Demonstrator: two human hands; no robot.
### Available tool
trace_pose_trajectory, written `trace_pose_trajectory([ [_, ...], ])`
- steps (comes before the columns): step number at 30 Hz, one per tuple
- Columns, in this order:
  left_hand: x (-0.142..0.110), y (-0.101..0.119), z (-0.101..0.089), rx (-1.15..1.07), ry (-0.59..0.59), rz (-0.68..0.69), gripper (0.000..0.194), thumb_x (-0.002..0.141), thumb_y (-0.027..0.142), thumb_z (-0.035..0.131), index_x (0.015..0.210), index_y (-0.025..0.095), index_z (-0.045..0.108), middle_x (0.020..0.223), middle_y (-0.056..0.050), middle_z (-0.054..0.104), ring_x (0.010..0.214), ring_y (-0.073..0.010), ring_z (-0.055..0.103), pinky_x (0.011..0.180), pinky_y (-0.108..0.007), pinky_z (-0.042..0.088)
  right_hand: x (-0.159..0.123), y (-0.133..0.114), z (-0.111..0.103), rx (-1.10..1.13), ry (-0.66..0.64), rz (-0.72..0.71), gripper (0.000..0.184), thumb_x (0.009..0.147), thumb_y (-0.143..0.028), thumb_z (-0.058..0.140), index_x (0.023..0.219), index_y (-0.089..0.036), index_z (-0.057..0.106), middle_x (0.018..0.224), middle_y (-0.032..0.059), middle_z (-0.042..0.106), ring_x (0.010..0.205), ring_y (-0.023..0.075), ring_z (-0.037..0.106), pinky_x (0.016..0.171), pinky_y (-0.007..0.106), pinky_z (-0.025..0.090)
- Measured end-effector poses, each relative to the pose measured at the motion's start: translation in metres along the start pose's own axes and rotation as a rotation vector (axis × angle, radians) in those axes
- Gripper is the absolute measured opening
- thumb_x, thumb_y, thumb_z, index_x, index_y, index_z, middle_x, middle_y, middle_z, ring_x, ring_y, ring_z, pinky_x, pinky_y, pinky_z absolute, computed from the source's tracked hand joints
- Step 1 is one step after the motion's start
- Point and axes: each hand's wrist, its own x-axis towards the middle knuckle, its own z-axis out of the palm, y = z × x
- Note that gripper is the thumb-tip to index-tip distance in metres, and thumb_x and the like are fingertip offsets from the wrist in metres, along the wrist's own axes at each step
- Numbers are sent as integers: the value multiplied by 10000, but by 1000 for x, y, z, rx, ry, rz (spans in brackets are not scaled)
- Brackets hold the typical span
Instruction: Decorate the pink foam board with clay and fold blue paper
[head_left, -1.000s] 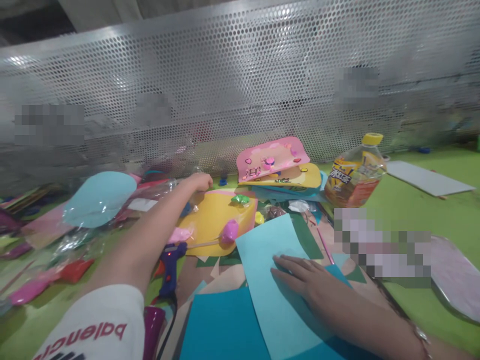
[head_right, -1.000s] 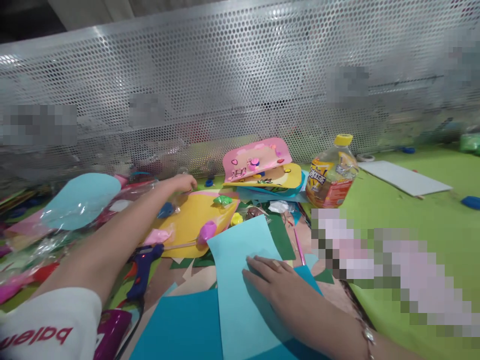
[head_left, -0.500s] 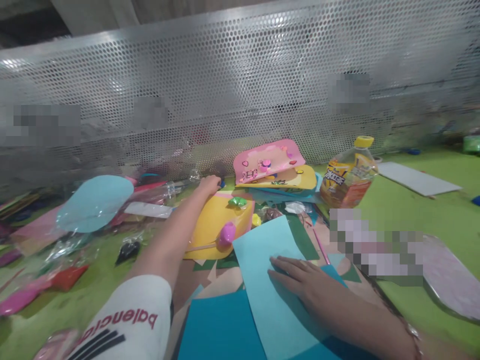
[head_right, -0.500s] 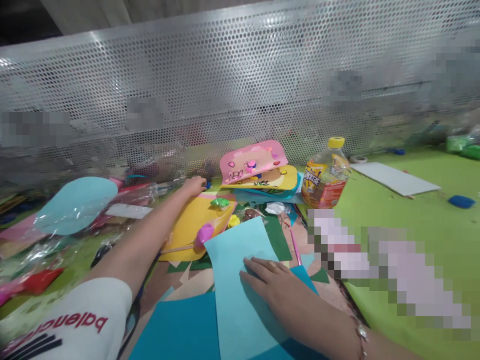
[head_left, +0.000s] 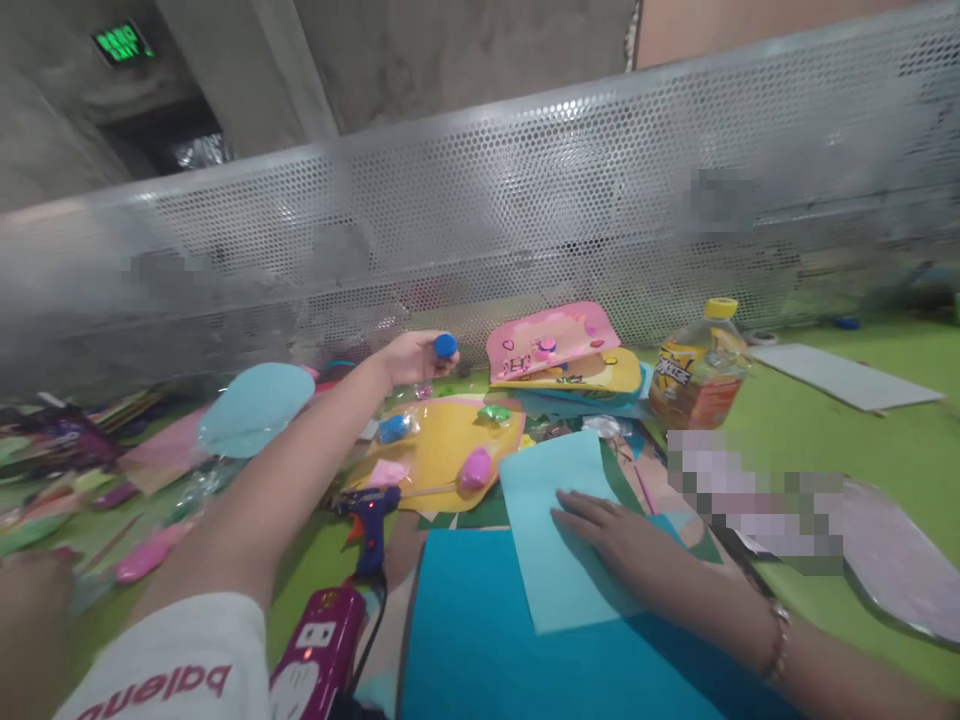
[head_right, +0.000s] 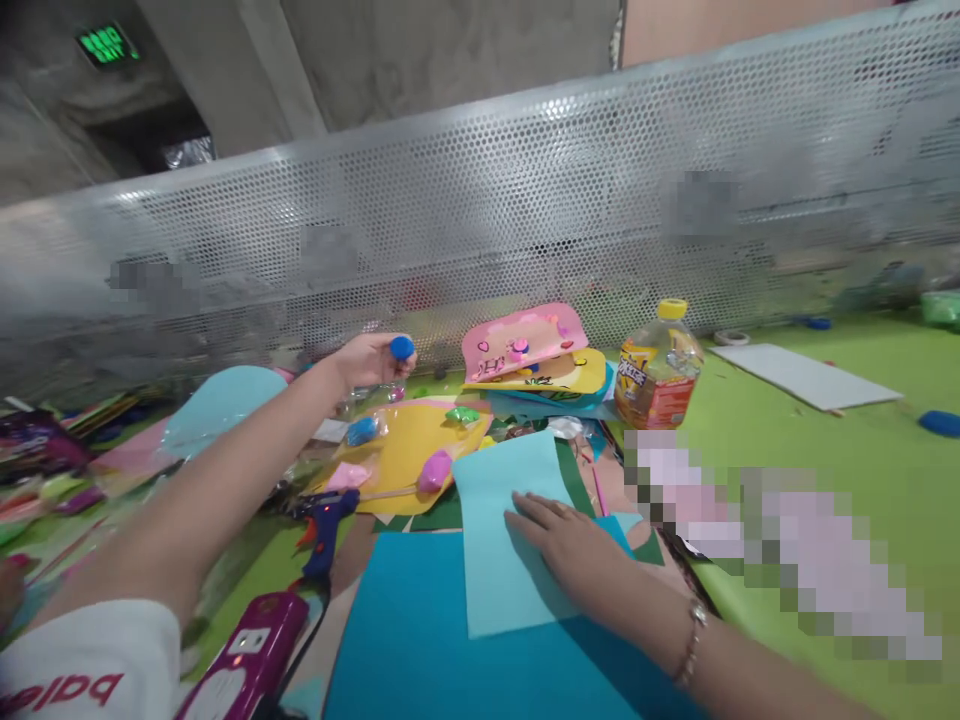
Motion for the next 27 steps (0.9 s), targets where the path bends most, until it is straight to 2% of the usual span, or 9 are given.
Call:
trace_pose_trajectory([
  [4, -44, 23, 20, -122, -35, -41, 450, 926, 524, 344, 741, 155, 523, 646, -59, 602, 568, -144, 569, 588, -294, 487, 3, 6, 2, -26, 28, -11, 639, 776, 36, 348, 1364, -196, 443, 1445, 99, 398, 1291, 249, 430, 1026, 463, 423],
  [8, -91, 37, 55, -171, -11, -50, 446, 897, 557, 404, 690, 166, 463, 529, -22, 558, 445, -103, 505, 458, -212, 411, 5, 4, -1, 34, 131, -6, 479, 840, -29, 355, 1275, -150, 514, 1337, 143, 508, 1212, 274, 504, 995, 476, 448],
  [10, -114, 39, 82, -163, -13, -44, 478, 886, 589, 405, 680, 163, 470, 509, -28, 568, 416, -100, 502, 430, -202, 395, 3, -3, -7, 137, 273, 4, 402, 908, -176, 412, 1308, -168, 455, 1273, 148, 526, 1163, 264, 529, 976, 460, 466],
  [13, -147, 39, 131, -158, -78, -31, 485, 882, 604, 396, 710, 159, 486, 539, -39, 607, 389, -103, 511, 416, -209, 404, -2, -19, -20, 315, 433, -50, 542, 914, -351, 484, 1403, -240, 278, 1252, 123, 473, 1146, 228, 516, 952, 414, 487],
  [15, -164, 38, 164, -176, -113, -21, 453, 885, 598, 382, 772, 167, 466, 601, -36, 635, 392, -100, 522, 427, -215, 423, -7, -31, -27, 370, 433, -148, 624, 902, -380, 509, 1429, -241, 205, 1271, 130, 431, 1152, 219, 499, 934, 387, 497],
  [18, -178, 36, 200, -194, -141, 6, 428, 886, 599, 364, 832, 179, 427, 684, -34, 639, 478, -123, 592, 482, -234, 470, -12, -42, -29, 349, 396, -262, 523, 914, -373, 491, 1371, -224, 285, 1196, 126, 478, 1085, 213, 529, 880, 377, 515],
  [22, -172, 35, 214, -115, -123, 54, 446, 893, 612, 318, 836, 180, 417, 673, -30, 604, 582, -157, 640, 567, -261, 506, -13, -44, -29, 294, 459, -266, 324, 918, -339, 487, 1198, -186, 432, 961, 83, 560, 852, 185, 569, 755, 343, 528],
  [25, -165, 33, 209, 39, -92, 74, 457, 914, 581, 274, 901, 160, 451, 824, -101, 646, 742, -210, 667, 693, -334, 521, -8, -34, -33, 223, 476, -258, 287, 893, -326, 523, 1135, -174, 496, 992, 92, 580, 901, 189, 568, 795, 332, 506],
  [27, -170, 31, 202, 185, -66, 94, 454, 898, 560, 350, 982, 137, 491, 1024, -172, 631, 979, -291, 619, 857, -437, 467, -5, -21, -38, 109, 433, -118, 291, 871, -338, 551, 1110, -174, 540, 1037, 91, 594, 969, 193, 564, 859, 322, 478],
])
